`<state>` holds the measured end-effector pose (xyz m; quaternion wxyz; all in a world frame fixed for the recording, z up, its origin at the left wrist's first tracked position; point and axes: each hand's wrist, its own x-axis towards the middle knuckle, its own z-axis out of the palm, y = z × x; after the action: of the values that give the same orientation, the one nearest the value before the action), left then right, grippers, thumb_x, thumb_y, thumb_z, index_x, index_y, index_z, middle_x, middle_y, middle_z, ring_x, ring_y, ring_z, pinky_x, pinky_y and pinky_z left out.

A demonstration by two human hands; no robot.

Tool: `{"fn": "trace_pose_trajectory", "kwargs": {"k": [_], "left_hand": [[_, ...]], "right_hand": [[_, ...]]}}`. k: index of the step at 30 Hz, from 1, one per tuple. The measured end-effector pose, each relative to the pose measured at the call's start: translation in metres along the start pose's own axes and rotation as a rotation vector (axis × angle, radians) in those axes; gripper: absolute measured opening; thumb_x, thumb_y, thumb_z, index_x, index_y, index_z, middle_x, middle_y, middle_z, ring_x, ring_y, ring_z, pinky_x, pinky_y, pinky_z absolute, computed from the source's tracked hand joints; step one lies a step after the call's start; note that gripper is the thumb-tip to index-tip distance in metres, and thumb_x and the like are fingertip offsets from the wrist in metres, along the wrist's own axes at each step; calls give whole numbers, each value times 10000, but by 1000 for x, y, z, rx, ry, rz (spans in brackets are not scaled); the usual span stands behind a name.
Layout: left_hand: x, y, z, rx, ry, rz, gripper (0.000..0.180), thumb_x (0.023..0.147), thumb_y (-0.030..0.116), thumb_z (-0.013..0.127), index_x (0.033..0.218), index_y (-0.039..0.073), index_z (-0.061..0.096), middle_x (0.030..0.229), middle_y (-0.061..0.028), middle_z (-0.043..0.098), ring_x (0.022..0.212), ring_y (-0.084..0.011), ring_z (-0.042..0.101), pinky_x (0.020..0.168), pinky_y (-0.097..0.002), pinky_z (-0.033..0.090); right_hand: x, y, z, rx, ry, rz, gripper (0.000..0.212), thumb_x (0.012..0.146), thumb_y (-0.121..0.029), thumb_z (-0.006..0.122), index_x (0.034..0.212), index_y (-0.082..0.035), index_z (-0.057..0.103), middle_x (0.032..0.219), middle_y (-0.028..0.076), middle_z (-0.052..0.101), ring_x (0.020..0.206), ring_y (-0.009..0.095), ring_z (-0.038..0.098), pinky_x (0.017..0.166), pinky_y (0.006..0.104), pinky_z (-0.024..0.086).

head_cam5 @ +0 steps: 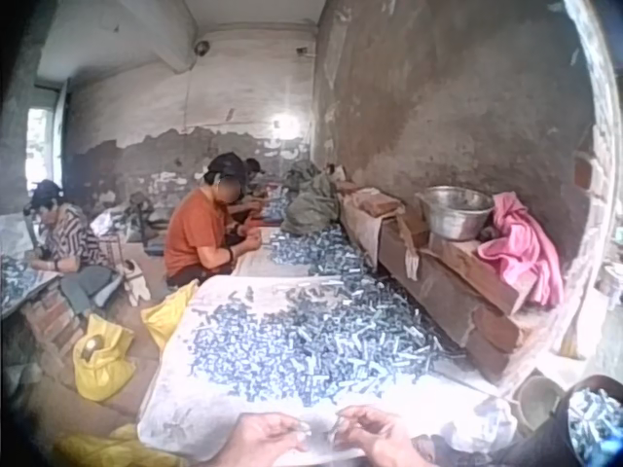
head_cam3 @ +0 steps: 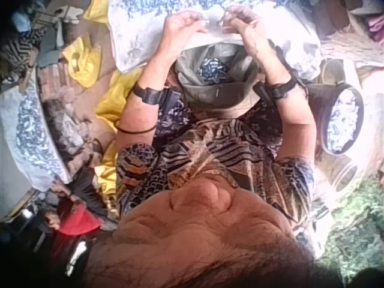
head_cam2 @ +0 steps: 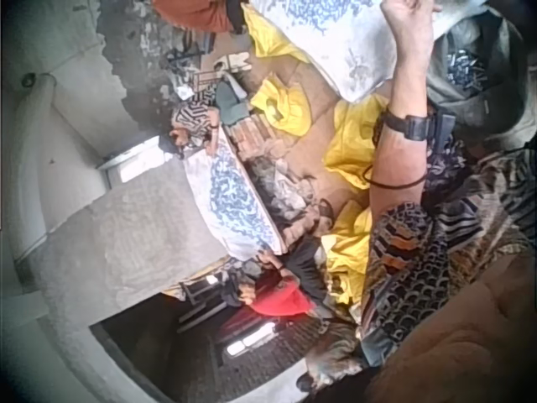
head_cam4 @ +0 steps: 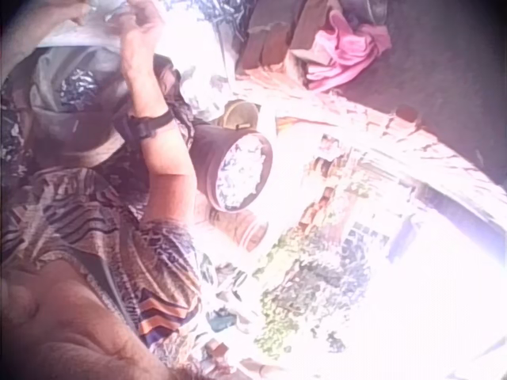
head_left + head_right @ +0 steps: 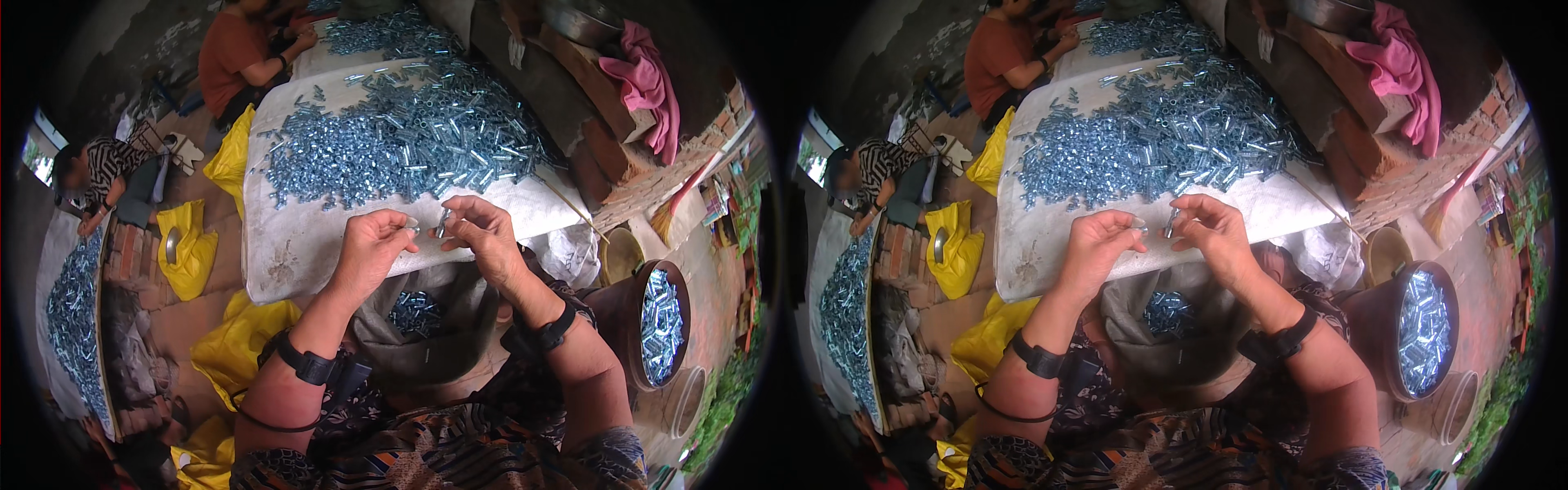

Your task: The person is sorting small blue-colored metal parts from a large pile on a table into a bag.

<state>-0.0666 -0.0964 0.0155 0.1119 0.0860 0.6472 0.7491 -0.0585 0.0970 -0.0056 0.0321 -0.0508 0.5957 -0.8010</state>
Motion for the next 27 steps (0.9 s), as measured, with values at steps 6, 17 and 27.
{"fn": "trace_pose_trajectory", "kwargs": {"k": [6, 17, 27], "left_hand": [[2, -3, -6, 19, 26, -1, 188, 827, 14, 598, 985, -82, 565, 812, -137, 660, 694, -155, 642, 687, -257, 503], [-2, 4, -1, 21, 9, 18, 167, 835, 26, 596, 972, -69, 585, 818, -88, 643, 693, -119, 618, 689, -238, 481], [-6, 7, 2, 32, 8, 46, 110, 819, 2, 616, 921, -39, 612, 822, -66, 641, 717, -115, 615, 704, -238, 478]], "right_hand": [[-6, -12, 9, -139, -59, 60, 233, 815, -38, 645, 1047, -16, 641, 840, 23, 633, 737, 118, 609, 650, 214, 459], [-3, -9, 13, -124, -9, 87, 151, 768, -38, 720, 909, 1, 684, 817, 36, 662, 729, 101, 574, 669, 233, 453], [-3, -2, 11, 130, 52, 66, 131, 770, -42, 721, 876, 1, 656, 783, 78, 665, 711, 132, 610, 655, 242, 470]]}}
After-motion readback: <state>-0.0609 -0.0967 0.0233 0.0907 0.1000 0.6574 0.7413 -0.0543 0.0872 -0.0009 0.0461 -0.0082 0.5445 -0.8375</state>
